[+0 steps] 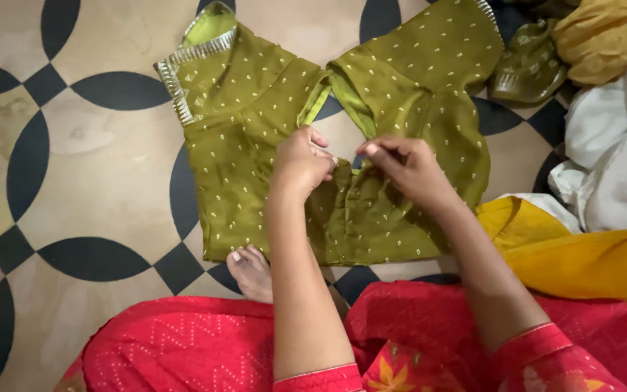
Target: The person unfolds a green patterned blouse, lays it flat on the floor, and fastens the front buttons. They then fold the garment neatly and place it aside.
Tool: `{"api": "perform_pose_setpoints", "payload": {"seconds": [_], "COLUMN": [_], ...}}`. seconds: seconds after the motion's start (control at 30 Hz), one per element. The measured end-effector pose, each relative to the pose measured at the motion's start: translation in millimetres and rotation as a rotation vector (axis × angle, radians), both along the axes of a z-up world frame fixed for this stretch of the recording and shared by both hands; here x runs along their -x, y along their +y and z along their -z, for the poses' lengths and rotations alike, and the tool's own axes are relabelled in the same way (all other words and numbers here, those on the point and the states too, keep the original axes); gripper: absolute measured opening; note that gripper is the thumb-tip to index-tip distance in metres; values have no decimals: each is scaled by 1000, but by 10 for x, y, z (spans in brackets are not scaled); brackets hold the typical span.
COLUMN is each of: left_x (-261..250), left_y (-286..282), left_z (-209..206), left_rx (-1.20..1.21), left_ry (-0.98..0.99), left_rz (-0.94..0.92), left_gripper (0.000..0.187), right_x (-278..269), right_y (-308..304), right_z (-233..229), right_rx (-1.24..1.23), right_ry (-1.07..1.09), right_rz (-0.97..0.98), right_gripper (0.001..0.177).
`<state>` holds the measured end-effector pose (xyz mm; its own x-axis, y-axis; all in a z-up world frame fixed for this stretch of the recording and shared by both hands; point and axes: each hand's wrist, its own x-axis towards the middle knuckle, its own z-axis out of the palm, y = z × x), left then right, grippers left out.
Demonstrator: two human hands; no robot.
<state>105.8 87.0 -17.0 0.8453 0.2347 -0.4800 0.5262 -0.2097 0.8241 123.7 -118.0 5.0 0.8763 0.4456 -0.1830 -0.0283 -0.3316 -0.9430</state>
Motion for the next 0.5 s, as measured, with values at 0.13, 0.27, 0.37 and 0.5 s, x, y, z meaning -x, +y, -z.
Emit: {"api": "perform_pose_setpoints", "payload": {"seconds": [0.13, 0.27, 0.37, 0.5], "left_x": [9, 20, 30, 34], "left_y": [-23, -35, -30, -29], "left_z": [-118, -178, -177, -138], "left_rx": [-48, -53, -33, 12], "left_ry": [19, -24, -47, -103], "left_rz": [39, 63, 87, 99], "left_gripper": [34, 35, 33, 31], "right_x": [-17, -25, -38, -32], "right_y": [-45, -79, -81, -86], "right_z": [18, 15, 22, 50], "right_rx": [-6, 10, -79, -19], "right_ry": [15, -71, 86, 79], "right_rz": [1, -108, -125, -73], "right_gripper": [21, 18, 18, 14]}}
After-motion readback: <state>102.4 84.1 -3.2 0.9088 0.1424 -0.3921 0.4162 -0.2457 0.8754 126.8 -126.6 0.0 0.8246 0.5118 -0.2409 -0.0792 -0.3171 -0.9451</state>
